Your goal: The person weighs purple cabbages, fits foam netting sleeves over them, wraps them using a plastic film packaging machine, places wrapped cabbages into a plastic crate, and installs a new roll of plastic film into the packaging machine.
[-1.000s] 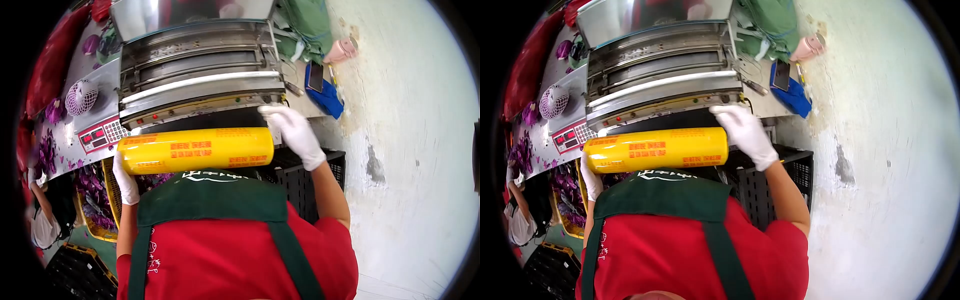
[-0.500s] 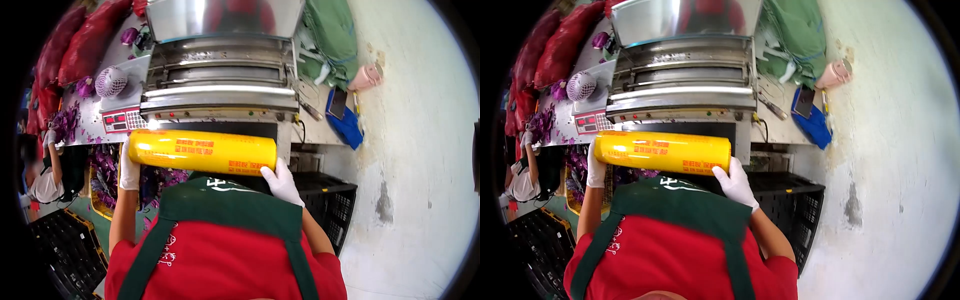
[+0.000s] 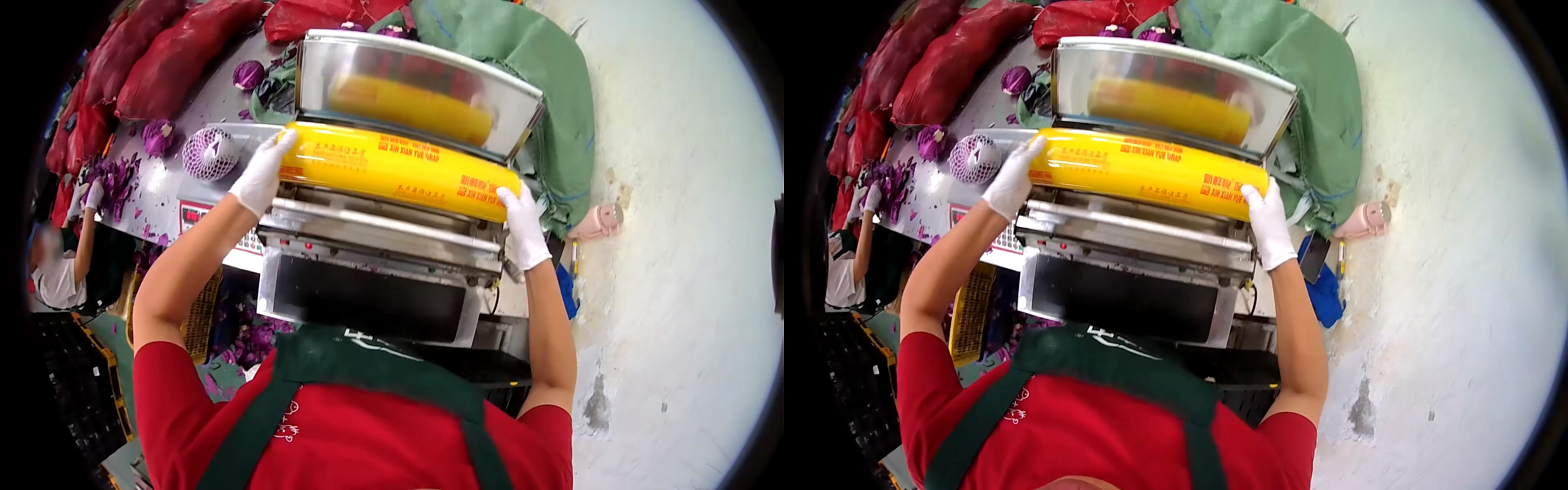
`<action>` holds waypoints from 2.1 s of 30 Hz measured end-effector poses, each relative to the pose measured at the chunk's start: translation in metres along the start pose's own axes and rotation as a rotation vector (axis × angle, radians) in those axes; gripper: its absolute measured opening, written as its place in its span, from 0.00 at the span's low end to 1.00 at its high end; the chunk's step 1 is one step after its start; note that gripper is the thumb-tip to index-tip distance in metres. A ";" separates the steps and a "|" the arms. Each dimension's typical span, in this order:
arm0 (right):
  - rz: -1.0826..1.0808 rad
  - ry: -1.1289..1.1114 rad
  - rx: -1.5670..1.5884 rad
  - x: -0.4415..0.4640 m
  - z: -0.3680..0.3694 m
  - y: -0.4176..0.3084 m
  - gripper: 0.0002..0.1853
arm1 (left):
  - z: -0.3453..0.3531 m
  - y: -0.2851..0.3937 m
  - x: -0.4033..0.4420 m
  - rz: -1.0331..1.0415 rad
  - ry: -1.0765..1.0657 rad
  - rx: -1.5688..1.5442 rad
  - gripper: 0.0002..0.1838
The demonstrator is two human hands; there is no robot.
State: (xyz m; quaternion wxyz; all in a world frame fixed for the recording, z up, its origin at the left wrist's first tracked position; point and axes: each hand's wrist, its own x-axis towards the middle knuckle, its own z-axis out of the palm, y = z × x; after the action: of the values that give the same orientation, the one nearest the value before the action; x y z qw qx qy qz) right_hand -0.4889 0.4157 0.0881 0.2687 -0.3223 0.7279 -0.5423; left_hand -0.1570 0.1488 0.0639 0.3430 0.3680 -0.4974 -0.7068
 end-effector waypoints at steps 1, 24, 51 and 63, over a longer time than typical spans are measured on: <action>-0.017 0.012 -0.058 0.015 0.001 0.012 0.20 | -0.004 -0.020 0.022 -0.019 0.026 -0.005 0.20; 0.253 0.014 -0.590 0.069 0.019 0.104 0.20 | 0.004 -0.119 0.083 0.187 0.217 1.060 0.33; -0.301 -0.171 -1.495 0.035 -0.008 0.043 0.31 | 0.038 -0.055 0.100 0.322 -0.701 1.732 0.51; -0.222 -0.183 -1.588 0.049 0.008 0.048 0.36 | 0.013 -0.054 0.074 0.421 -0.518 1.760 0.48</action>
State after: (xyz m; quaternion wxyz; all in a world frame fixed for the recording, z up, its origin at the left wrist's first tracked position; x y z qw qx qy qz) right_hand -0.5230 0.3828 0.0379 -0.0374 -0.5304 0.8350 0.1418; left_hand -0.2111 0.1062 0.0025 -0.0592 0.2288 -0.9698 -0.0603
